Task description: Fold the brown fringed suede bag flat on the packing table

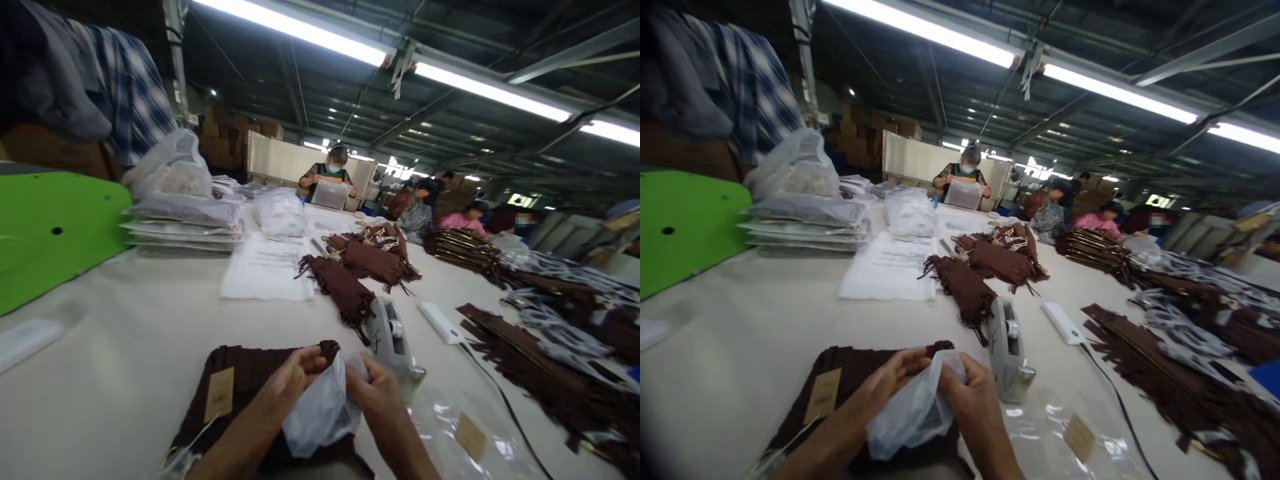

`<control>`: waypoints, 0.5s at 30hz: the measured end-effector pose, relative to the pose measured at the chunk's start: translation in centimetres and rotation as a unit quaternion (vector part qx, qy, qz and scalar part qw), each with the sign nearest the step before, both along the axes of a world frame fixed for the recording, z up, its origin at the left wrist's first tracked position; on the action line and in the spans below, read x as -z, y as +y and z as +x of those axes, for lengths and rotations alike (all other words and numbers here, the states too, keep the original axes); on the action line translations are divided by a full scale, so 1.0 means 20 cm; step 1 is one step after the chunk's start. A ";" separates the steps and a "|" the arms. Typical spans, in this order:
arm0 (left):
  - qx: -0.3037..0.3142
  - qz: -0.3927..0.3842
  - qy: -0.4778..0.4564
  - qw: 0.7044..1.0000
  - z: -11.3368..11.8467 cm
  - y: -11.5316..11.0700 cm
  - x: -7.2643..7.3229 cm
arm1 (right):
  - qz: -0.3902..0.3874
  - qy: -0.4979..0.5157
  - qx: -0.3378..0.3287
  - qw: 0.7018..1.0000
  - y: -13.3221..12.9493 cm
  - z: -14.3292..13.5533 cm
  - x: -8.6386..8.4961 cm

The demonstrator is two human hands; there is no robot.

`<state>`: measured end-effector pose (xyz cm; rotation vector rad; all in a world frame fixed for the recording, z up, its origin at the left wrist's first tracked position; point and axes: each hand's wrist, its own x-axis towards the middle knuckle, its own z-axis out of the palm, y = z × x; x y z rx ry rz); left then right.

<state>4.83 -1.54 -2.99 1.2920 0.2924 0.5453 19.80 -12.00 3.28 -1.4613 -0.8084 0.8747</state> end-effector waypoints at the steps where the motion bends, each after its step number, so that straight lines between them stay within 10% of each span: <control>1: -0.028 0.022 -0.004 0.999 -0.04 0.00 0.01 | -0.003 -0.004 -0.003 1.000 0.03 -0.02 0.02; 9: -0.208 0.231 0.217 0.926 -0.20 -0.04 -0.16 | -0.040 0.031 -0.016 0.999 0.03 -0.06 0.11; 12: -0.194 0.216 0.288 0.912 -0.19 0.02 -0.14 | -0.074 0.009 0.028 0.997 -0.13 0.07 0.14; 15: -0.179 0.367 0.417 0.812 -0.20 0.08 -0.12 | -0.137 -0.022 0.152 0.979 -0.45 0.29 0.18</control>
